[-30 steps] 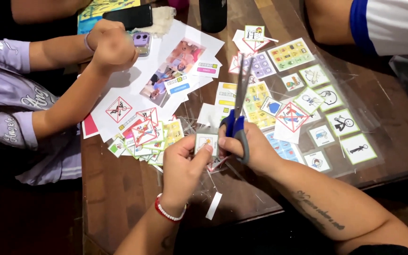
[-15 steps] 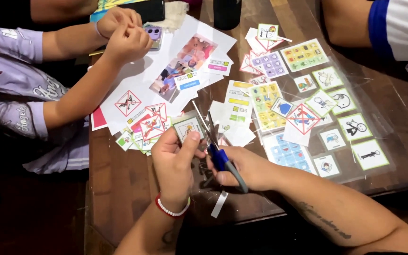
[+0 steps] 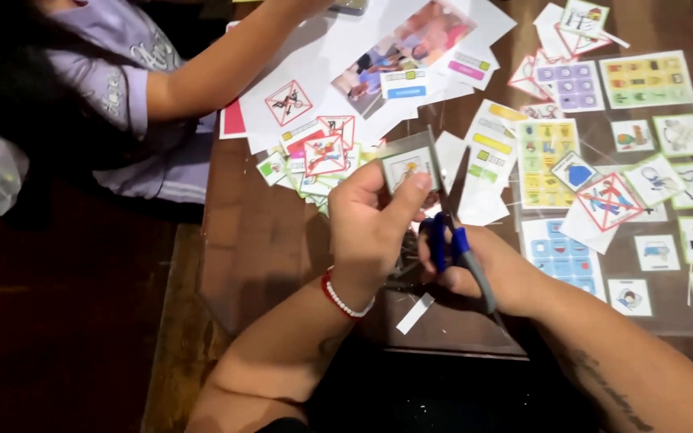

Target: The person uses scissors to cut small printed paper cards with symbols and text from a sheet. They trim the edges of each card and place the finished pieces on the table. A child sits nearby and occasionally uses a phone.

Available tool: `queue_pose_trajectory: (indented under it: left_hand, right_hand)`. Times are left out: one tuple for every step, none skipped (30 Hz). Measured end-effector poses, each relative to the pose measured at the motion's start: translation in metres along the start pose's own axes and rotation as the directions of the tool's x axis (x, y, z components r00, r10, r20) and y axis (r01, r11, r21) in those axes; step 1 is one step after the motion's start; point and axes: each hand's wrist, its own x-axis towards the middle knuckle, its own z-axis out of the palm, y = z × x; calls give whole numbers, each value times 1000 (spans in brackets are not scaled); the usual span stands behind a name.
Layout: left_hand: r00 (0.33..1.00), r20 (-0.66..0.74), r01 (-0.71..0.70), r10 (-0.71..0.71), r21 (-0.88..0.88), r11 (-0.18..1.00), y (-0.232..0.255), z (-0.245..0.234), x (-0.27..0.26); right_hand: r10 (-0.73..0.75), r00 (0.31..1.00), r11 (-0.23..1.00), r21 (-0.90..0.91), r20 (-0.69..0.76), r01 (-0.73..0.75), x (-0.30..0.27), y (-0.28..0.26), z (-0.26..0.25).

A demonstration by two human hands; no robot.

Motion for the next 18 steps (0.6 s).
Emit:
queue_pose_trajectory:
  left_hand:
    - [1000, -8, -1, 1, 0, 1000, 0, -2, -1]
    - [1000, -9, -4, 4, 5, 1000, -1, -3, -2]
    - [1000, -10, -7, 7, 9, 1000, -1, -4, -2]
    - [1000, -11, -5, 5, 8, 1000, -2, -5, -3]
    - [1000, -5, -9, 10, 15, 1000, -4, -6, -4]
    - [1000, 1, -14, 14, 21, 1000, -5, -6, -4]
    - [1000, 1, -12, 12, 20, 1000, -8, -8, -6]
    - [1000, 6, -17, 17, 28, 999, -11, -9, -7]
    - [1000, 12, -22, 22, 36, 999, -14, -11, -8]
    - [1000, 11, -21, 20, 36, 999, -13, -10, -9]
    - [1000, 12, -14, 13, 35, 999, -12, -8, -10]
    - [1000, 14, -8, 7, 34, 999, -11, -7, -10]
    - [1000, 12, -7, 7, 34, 999, -10, -5, -11]
    - [1000, 15, 1, -2, 33, 999, -8, -4, -11]
    - [1000, 19, 10, -10, 32, 999, -6, -3, -11]
    - [1000, 18, 10, -11, 31, 999, -5, -2, -11]
    - [1000, 14, 13, -14, 36, 999, -3, -2, -12]
    - [1000, 11, 17, -17, 40, 999, -2, -1, -12]
  right_hand:
    - [2, 1000, 1000, 1, 8, -2, 0, 1, 0]
    - [16, 1000, 1000, 8, 0, -16, 0, 2, -1]
    - [30, 1000, 999, 15, -8, -29, 0, 3, -1]
    - [32, 999, 999, 15, -9, -32, -1, 3, -1]
    - [45, 999, 999, 7, -19, -45, -2, 2, 0]
    - [58, 998, 998, 0, -30, -58, -2, 2, 0]
    - [60, 998, 998, 0, -30, -60, -2, 0, 1]
    - [72, 996, 997, -17, -47, -73, -1, -3, 1]
    - [83, 994, 996, -34, -63, -86, 0, -5, 2]
    - [85, 994, 996, -34, -63, -87, -1, -3, 1]
    - [89, 994, 995, -27, -71, -91, -1, 0, 1]
    - [93, 993, 995, -21, -77, -95, -2, 3, 0]
    - [94, 993, 995, -21, -76, -96, -2, 2, 0]
    - [94, 992, 995, -24, -80, -96, -2, 1, 1]
    - [93, 992, 995, -27, -84, -96, -2, 0, 2]
    - [94, 992, 995, -27, -84, -96, -3, 0, 1]
    - [102, 991, 994, -32, -87, -105, -3, 0, 1]
    - [110, 990, 993, -37, -91, -114, -4, 1, 1]
